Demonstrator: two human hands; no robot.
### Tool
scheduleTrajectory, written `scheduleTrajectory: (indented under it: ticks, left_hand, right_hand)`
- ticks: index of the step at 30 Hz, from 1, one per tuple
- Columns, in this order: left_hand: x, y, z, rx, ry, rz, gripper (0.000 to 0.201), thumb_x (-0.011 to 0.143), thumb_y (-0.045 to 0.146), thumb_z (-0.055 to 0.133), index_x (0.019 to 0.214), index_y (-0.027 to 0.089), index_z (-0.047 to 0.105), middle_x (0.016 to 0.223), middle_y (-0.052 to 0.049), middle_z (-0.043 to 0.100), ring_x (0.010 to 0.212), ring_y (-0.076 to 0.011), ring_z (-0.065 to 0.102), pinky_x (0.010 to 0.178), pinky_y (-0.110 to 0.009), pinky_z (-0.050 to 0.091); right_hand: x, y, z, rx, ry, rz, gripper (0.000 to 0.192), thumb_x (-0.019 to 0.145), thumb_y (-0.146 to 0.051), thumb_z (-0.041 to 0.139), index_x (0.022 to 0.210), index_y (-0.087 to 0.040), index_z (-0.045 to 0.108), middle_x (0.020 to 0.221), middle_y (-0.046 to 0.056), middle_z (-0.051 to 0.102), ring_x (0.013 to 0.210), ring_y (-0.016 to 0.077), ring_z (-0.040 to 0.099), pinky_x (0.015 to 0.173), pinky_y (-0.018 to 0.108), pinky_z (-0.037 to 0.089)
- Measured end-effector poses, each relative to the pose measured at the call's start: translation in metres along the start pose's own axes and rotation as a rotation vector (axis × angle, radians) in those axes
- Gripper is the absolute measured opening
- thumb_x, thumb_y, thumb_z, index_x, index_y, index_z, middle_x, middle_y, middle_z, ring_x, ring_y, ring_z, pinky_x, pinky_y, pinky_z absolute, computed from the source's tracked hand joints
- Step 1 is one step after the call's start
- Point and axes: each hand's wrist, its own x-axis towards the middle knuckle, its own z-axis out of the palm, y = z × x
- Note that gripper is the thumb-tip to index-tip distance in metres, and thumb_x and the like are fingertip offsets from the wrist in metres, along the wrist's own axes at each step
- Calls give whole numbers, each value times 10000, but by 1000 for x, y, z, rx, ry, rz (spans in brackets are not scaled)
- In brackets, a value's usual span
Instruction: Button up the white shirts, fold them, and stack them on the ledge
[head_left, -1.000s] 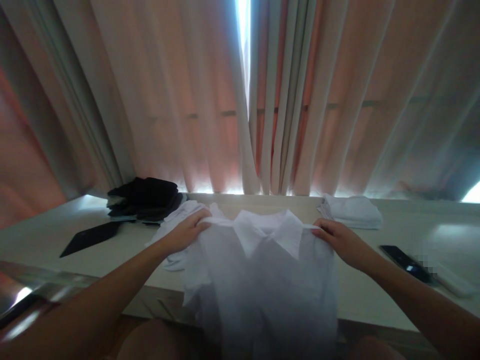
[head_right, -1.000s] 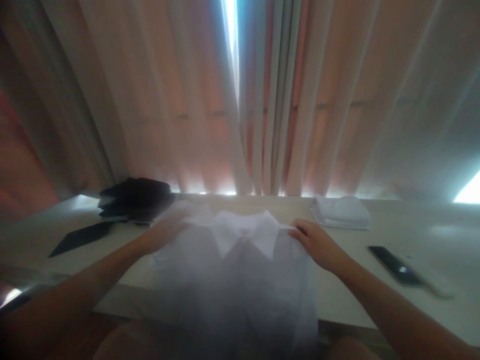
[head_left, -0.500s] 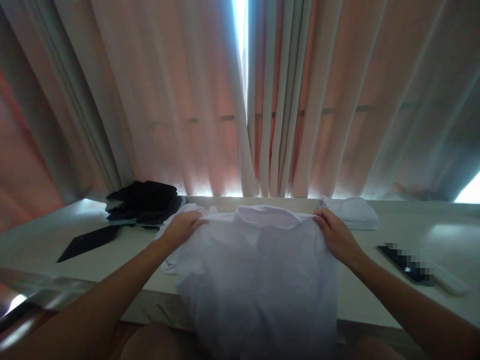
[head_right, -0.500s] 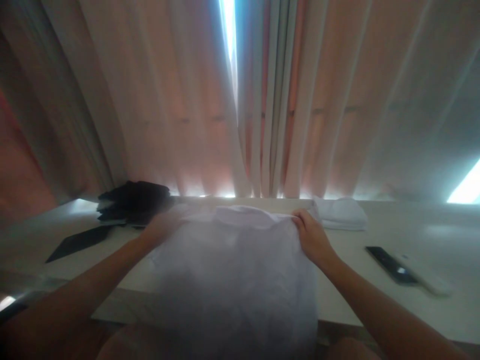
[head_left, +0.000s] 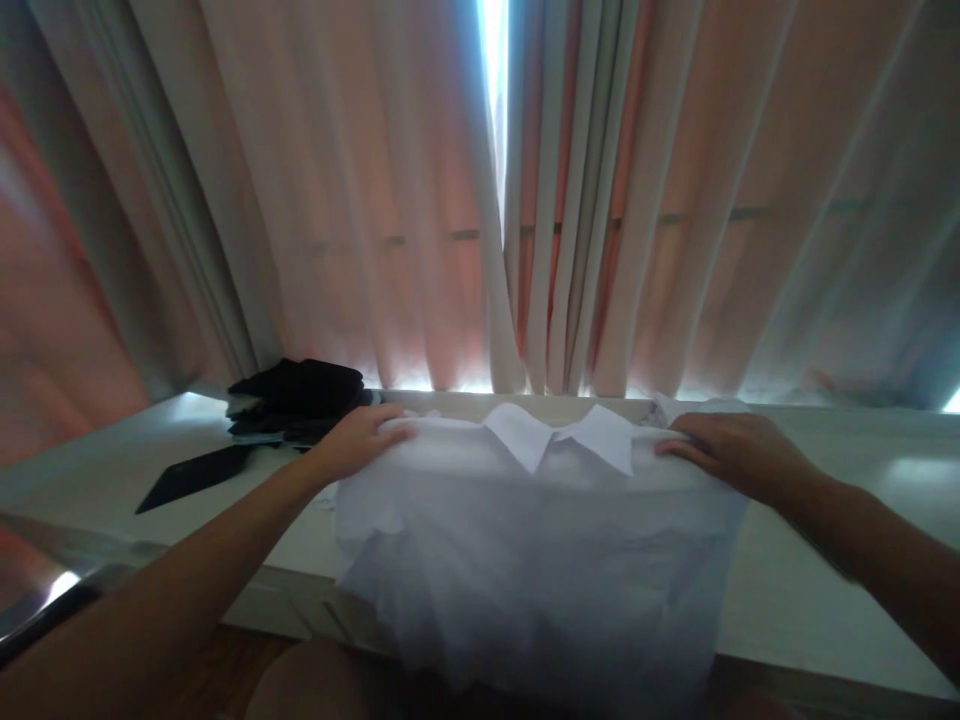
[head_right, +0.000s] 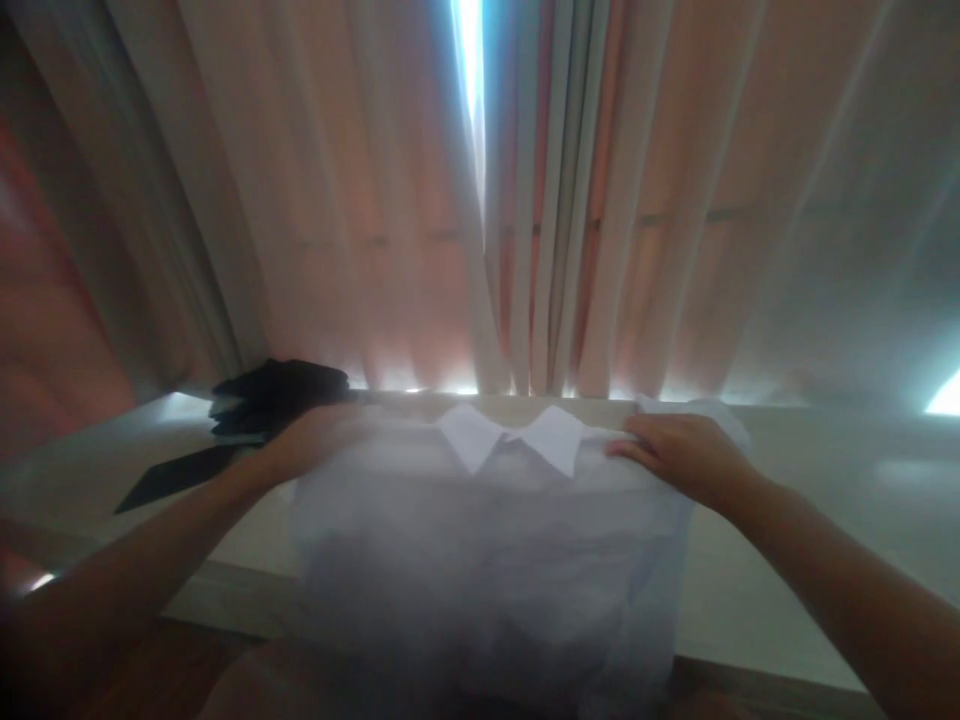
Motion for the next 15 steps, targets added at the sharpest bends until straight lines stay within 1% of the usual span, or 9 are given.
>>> scheduleTrajectory:
  ticks: [2,4,7,9,11,13,15]
  left_hand:
    - [-1,9,-10,-62,-89,-9,438,908,569,506,1049,206,708,1107,-64,723,1033,-266,645,979,-364,463]
    - [-5,14,-13,-128,-148,-34,434,906,569,495,1026,197,684,1040,-66,710,964,-249,640,893,-345,497]
    - [-14,10,-8,-136,-149,-94,417,888,579,493,960,193,634,897,-42,661,840,-219,609,754,-301,507]
    - [-16,0,-1,-97,-135,-114,386,877,563,512,947,198,619,868,-28,641,818,-208,597,722,-281,496]
    - [-11,-13,4,-52,-143,-95,351,874,530,527,932,200,629,870,-24,648,830,-207,599,729,-272,489]
    - [3,-29,5,-4,-184,-60,331,874,504,530,863,197,652,843,-22,661,820,-205,606,731,-265,480]
    - [27,-47,4,44,-214,-38,349,856,504,556,737,191,654,754,-15,653,747,-193,602,686,-256,464]
  right_hand:
    - [-1,0,-9,10,-24,40,453,944,-599,437,959,-229,698,919,98,746,842,307,690,769,405,470]
    - [-3,-4,-16,151,-23,114,425,968,-549,405,998,-221,673,955,102,736,875,302,685,789,406,486]
    - [-12,-8,-19,389,-55,161,365,964,-525,422,987,-239,646,979,87,716,897,278,674,786,381,515]
    - [-19,-6,-18,441,-29,186,350,936,-557,456,957,-256,633,936,79,701,851,270,663,741,376,522]
    - [-20,1,-16,437,40,215,373,877,-622,521,922,-263,614,876,74,679,785,264,645,686,375,518]
    - [-15,9,-11,434,91,221,417,815,-675,581,882,-264,601,864,74,669,765,262,635,669,373,517]
    - [0,20,-3,451,96,211,440,778,-695,616,845,-261,597,890,81,675,809,270,643,706,374,522]
